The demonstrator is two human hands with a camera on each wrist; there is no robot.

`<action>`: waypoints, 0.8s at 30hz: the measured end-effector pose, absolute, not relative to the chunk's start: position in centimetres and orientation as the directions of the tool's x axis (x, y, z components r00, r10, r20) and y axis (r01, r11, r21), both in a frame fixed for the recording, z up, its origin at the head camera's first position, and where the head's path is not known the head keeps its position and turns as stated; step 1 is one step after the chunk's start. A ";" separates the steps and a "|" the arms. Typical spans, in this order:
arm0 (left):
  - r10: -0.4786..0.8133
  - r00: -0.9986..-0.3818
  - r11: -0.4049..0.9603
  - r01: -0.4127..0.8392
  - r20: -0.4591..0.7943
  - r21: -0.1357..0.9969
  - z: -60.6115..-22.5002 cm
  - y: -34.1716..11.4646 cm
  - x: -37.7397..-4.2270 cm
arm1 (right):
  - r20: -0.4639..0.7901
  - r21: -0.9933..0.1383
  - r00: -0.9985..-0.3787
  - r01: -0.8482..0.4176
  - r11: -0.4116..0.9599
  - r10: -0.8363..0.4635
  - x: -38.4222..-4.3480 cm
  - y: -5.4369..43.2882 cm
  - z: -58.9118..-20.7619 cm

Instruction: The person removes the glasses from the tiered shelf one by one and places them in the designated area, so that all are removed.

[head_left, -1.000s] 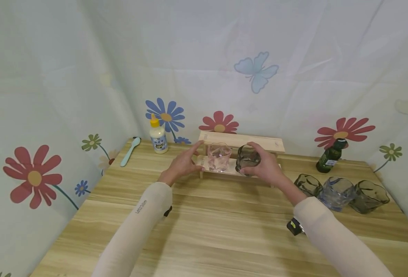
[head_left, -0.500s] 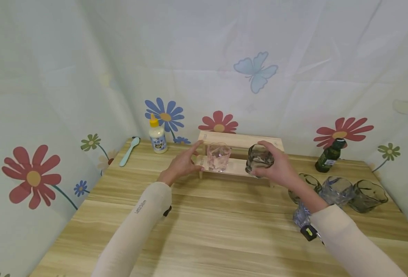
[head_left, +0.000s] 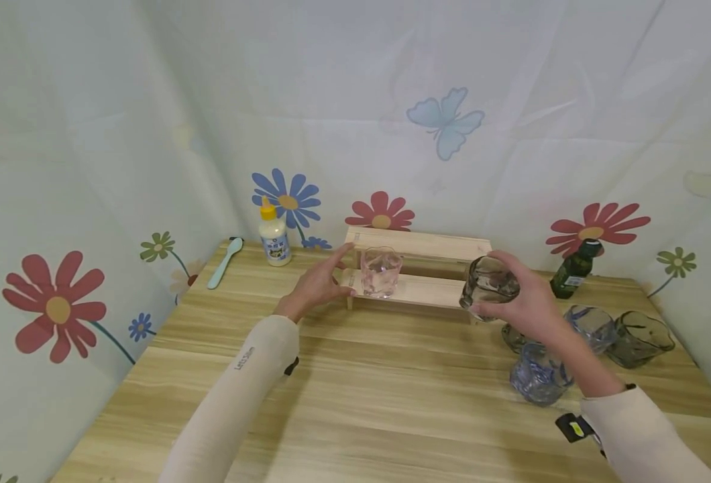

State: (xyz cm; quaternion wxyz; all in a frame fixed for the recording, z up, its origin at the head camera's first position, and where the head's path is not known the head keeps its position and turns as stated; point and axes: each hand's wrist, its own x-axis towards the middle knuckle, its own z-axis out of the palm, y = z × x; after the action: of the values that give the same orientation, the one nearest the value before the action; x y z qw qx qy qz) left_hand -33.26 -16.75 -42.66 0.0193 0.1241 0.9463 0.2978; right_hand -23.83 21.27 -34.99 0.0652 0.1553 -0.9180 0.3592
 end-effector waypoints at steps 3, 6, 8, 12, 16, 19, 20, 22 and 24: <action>0.244 -0.969 0.795 0.220 0.034 0.565 -42.7 -16.8 -33.3 | 0.249 -0.615 -0.945 -0.324 0.719 -0.212 -23.1 22.1 -35.0; 0.243 -0.969 0.796 0.220 0.036 0.564 -42.7 -16.7 -33.3 | 0.263 -0.606 -0.946 -0.316 0.730 -0.191 -22.4 22.9 -35.1; 0.242 -0.970 0.795 0.220 0.037 0.566 -42.7 -16.7 -33.3 | 0.265 -0.604 -0.948 -0.306 0.736 -0.177 -21.9 23.6 -35.1; 0.239 -0.970 0.796 0.215 0.032 0.566 -42.8 -16.7 -33.4 | 0.268 -0.590 -0.951 -0.291 0.753 -0.157 -21.1 24.8 -35.0; 0.240 -0.970 0.795 0.213 0.028 0.568 -42.8 -16.7 -33.3 | 0.259 -0.576 -0.959 -0.252 0.778 -0.119 -20.3 26.1 -35.1; 0.242 -0.970 0.794 0.218 0.033 0.567 -42.8 -16.7 -33.3 | 0.269 -0.576 -0.959 -0.235 0.783 -0.090 -19.7 27.1 -35.4; 0.241 -0.970 0.795 0.218 0.034 0.567 -42.7 -16.7 -33.3 | 0.275 -0.573 -0.958 -0.229 0.787 -0.079 -19.5 27.4 -35.6; 0.242 -0.970 0.795 0.219 0.035 0.565 -42.7 -16.8 -33.3 | 0.287 -0.568 -0.956 -0.215 0.795 -0.054 -19.0 28.0 -35.8; 0.244 -0.969 0.796 0.220 0.033 0.564 -42.7 -16.8 -33.4 | 0.289 -0.569 -0.957 -0.193 0.799 -0.025 -18.6 28.7 -36.0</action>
State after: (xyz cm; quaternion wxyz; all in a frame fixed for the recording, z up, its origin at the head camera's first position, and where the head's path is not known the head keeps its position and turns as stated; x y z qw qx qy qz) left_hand -33.35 -16.76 -42.71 0.0205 0.1223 0.9474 0.2949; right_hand -18.61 28.67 -36.03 0.1348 0.0582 -0.9389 0.3114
